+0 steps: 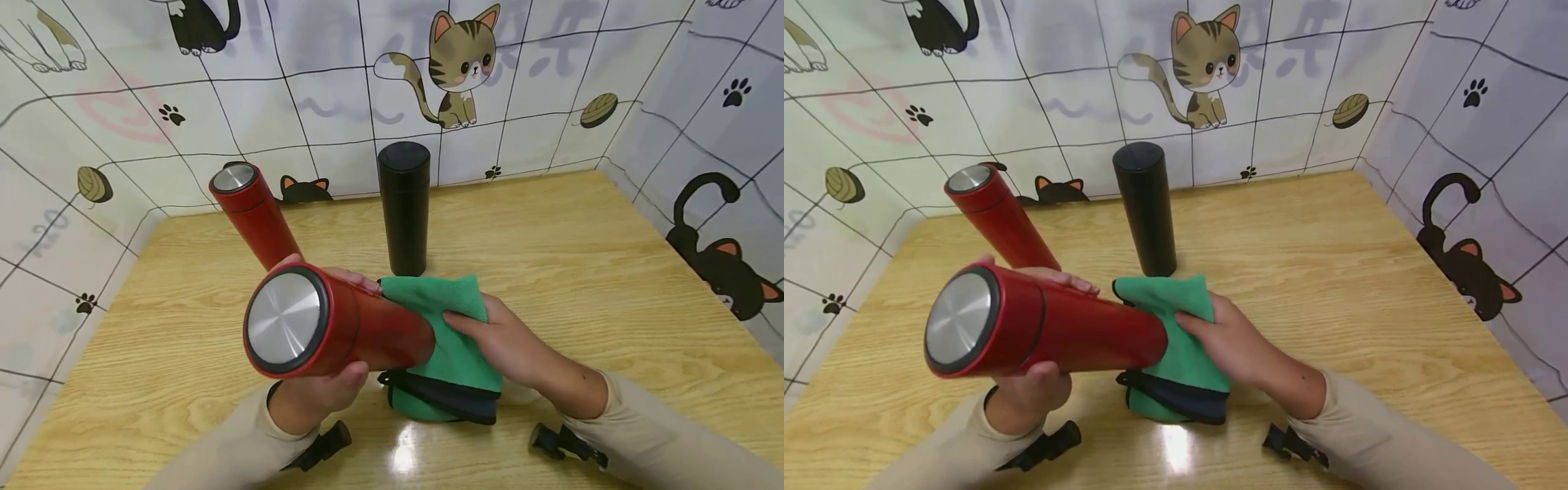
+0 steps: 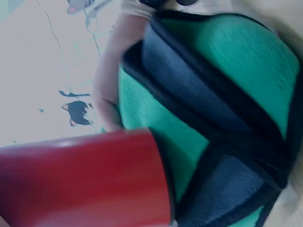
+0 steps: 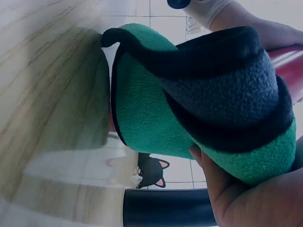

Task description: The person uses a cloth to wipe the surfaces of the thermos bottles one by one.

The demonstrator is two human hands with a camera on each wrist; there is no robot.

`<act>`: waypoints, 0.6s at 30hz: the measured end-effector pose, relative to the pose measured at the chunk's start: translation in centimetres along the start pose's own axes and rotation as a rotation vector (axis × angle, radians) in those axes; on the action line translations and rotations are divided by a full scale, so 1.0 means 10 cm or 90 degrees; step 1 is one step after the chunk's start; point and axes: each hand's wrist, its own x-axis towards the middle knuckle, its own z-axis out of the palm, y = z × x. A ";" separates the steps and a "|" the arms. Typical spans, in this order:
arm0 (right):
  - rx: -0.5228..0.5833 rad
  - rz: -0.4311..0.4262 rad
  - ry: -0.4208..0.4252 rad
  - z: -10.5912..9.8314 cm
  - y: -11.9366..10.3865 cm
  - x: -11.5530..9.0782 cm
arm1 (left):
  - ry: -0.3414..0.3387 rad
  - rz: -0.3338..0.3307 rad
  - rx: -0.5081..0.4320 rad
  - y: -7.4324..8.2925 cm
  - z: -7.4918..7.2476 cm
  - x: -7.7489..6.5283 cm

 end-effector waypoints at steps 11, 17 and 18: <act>-0.118 -0.012 -0.053 -0.04 -0.03 -0.02 | 0.142 -0.155 0.168 -0.22 -0.36 0.43; -0.153 -0.024 -0.082 -0.08 -0.03 -0.08 | 0.122 -0.281 0.291 -0.64 -0.64 0.48; -0.157 -0.030 -0.085 -0.08 -0.04 -0.08 | 0.117 -0.303 0.316 -0.70 -0.67 0.49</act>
